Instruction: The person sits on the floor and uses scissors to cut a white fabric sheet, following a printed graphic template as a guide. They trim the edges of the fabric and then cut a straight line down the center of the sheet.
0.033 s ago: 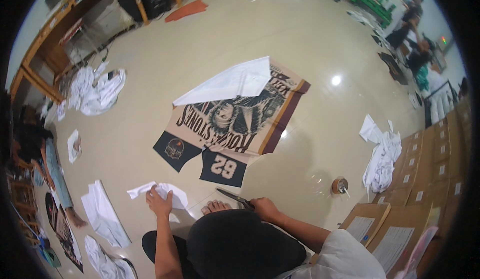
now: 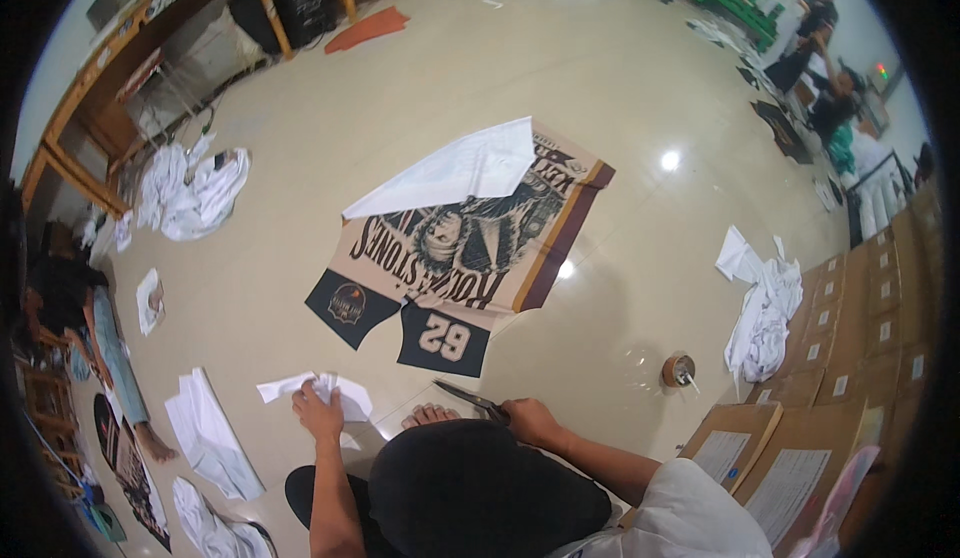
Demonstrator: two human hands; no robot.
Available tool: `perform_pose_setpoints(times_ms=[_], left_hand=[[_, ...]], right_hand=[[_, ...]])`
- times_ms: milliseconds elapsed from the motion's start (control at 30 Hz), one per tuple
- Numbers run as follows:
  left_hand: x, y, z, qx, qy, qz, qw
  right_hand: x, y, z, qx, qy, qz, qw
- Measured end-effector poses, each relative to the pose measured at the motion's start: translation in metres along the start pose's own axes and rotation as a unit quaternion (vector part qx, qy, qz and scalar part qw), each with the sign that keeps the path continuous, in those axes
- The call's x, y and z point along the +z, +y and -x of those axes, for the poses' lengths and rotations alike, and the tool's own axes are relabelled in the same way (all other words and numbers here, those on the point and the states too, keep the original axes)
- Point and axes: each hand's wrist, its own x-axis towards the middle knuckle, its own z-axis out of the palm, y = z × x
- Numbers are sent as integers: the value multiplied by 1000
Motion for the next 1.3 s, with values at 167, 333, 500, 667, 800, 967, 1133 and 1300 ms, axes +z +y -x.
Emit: perform_pose_setpoints(times_ms=[167,333,500,667,800,967,1133,1300], left_hand=[[18,-33,-4,-10,14,148,989],[24,-18,-1,-38,68,264,961],[15,52,19,-1,-59,418,907],[39,120,45,162,-116,295,935],[68,155,79,196,-226,260,918],[78,209,121,150,-426,459,765],[61,247,78,381,-178,338,842],[67,190,49,300,-102,57,947]], right_hand=[[1,14,22,-5,18,23,1000],[9,20,36,-31,51,58,997],[24,26,24,-46,-12,198,979],[20,16,11,-66,-59,166,982],[-8,7,14,-27,5,57,998],[-28,6,-7,-62,42,-290,954],[-136,111,16,258,279,-440,814],[-314,245,114,274,712,-378,524]])
